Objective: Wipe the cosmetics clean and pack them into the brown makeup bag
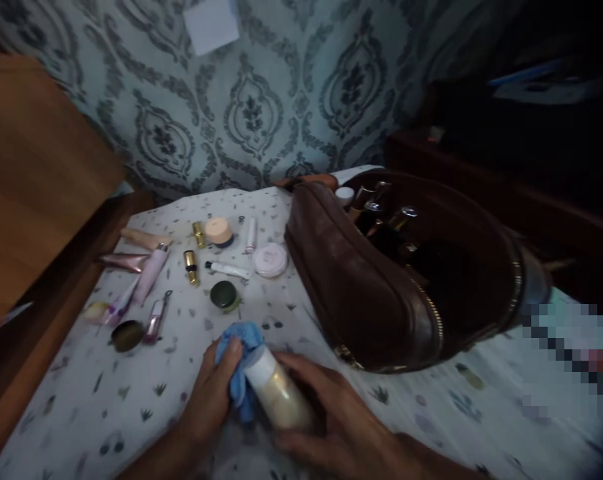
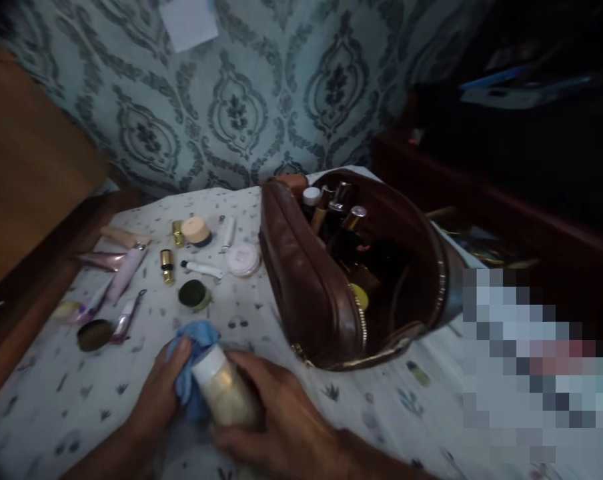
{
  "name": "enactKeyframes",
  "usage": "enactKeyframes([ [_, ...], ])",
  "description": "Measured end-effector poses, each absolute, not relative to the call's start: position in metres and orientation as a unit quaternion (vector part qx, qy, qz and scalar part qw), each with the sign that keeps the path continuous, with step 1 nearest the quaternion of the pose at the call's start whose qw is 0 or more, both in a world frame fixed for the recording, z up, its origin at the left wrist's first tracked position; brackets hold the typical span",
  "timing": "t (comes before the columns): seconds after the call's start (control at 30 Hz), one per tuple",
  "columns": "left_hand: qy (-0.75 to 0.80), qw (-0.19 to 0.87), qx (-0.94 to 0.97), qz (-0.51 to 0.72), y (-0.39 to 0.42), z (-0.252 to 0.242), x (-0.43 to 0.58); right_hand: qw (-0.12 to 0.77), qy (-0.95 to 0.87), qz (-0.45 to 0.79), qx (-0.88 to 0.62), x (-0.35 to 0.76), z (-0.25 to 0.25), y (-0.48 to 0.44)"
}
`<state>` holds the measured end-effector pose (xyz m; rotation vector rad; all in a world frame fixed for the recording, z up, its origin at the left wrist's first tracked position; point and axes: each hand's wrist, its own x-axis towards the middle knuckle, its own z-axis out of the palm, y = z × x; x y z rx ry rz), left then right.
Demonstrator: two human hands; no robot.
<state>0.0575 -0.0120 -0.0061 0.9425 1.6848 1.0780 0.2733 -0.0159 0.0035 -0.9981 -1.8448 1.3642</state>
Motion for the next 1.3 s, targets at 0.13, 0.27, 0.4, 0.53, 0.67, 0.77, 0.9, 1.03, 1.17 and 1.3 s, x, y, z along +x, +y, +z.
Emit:
enactKeyframes([
  [0.13, 0.613, 0.497, 0.454, 0.414, 0.001, 0.015, 0.072, 0.311, -0.649, 0.547, -0.427, 0.261, 0.002, -0.013],
  [0.27, 0.548, 0.508, 0.517, 0.418, 0.003, 0.015, 0.067, 0.289, -0.649, 0.531, -0.462, 0.251, 0.006, -0.009],
  [0.4, 0.511, 0.495, 0.533, 0.457, 0.012, 0.013, 0.056, 0.289, -0.655, 0.505, -0.482, 0.239, 0.014, 0.004],
  [0.53, 0.501, 0.536, 0.439, 0.518, 0.024, 0.006, 0.048, 0.323, -0.623, 0.555, -0.447, 0.224, 0.017, 0.018],
  [0.67, 0.462, 0.602, 0.314, 0.571, 0.032, 0.002, 0.047, 0.364, -0.571, 0.608, -0.415, 0.215, 0.012, 0.024],
  [0.77, 0.450, 0.620, 0.286, 0.576, 0.034, 0.004, 0.047, 0.386, -0.548, 0.621, -0.406, 0.216, 0.007, 0.025],
  [0.9, 0.448, 0.617, 0.299, 0.573, 0.033, 0.003, 0.047, 0.389, -0.544, 0.625, -0.403, 0.220, 0.004, 0.023],
  [1.03, 0.440, 0.610, 0.335, 0.567, 0.031, -0.003, 0.045, 0.377, -0.566, 0.608, -0.410, 0.222, 0.006, 0.023],
  [1.17, 0.411, 0.592, 0.405, 0.562, 0.028, -0.002, 0.043, 0.365, -0.617, 0.561, -0.414, 0.221, 0.008, 0.023],
  [1.3, 0.408, 0.560, 0.478, 0.540, 0.026, 0.000, 0.042, 0.351, -0.663, 0.524, -0.404, 0.221, 0.009, 0.022],
])
